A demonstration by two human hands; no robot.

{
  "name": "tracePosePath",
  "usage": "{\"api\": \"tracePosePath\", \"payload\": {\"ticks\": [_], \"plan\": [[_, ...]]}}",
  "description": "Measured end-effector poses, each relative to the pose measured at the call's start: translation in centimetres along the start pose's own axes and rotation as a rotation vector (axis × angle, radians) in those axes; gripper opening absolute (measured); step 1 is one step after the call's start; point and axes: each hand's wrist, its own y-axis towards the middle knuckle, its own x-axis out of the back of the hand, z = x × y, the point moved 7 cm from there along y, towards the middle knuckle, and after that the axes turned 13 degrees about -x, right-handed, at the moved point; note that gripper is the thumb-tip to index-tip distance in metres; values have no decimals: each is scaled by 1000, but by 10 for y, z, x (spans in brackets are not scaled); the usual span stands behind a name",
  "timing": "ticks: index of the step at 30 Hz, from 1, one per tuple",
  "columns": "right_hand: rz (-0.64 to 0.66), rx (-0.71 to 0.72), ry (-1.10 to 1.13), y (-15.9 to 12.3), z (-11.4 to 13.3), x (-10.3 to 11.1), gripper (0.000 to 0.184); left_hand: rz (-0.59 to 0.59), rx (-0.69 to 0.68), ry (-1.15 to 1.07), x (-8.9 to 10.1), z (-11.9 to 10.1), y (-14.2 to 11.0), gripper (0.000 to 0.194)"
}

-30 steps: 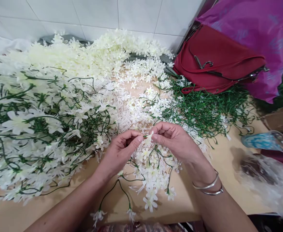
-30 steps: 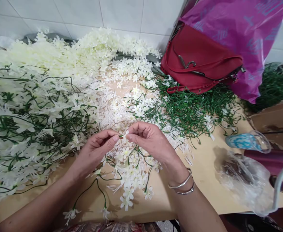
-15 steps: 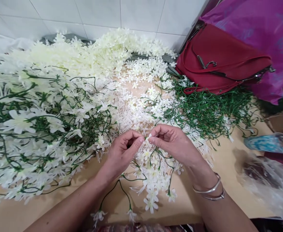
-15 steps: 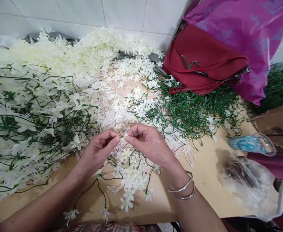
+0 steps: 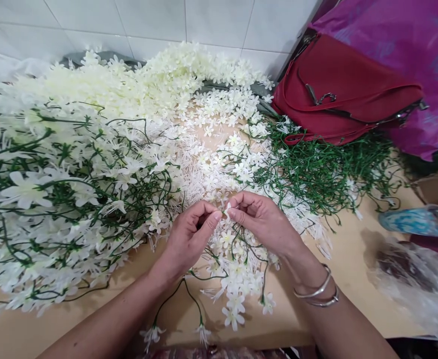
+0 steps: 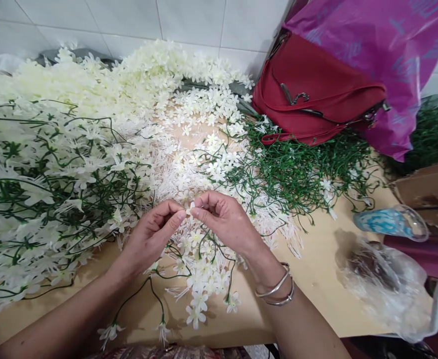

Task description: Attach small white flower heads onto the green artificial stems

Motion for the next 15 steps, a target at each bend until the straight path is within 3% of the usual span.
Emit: {"api": "tracePosePath", "payload": {"ticks": [15], "plan": [[-2,28,-26,3,1,-4,23,-23,9,24,1,5,-2,25]]}}
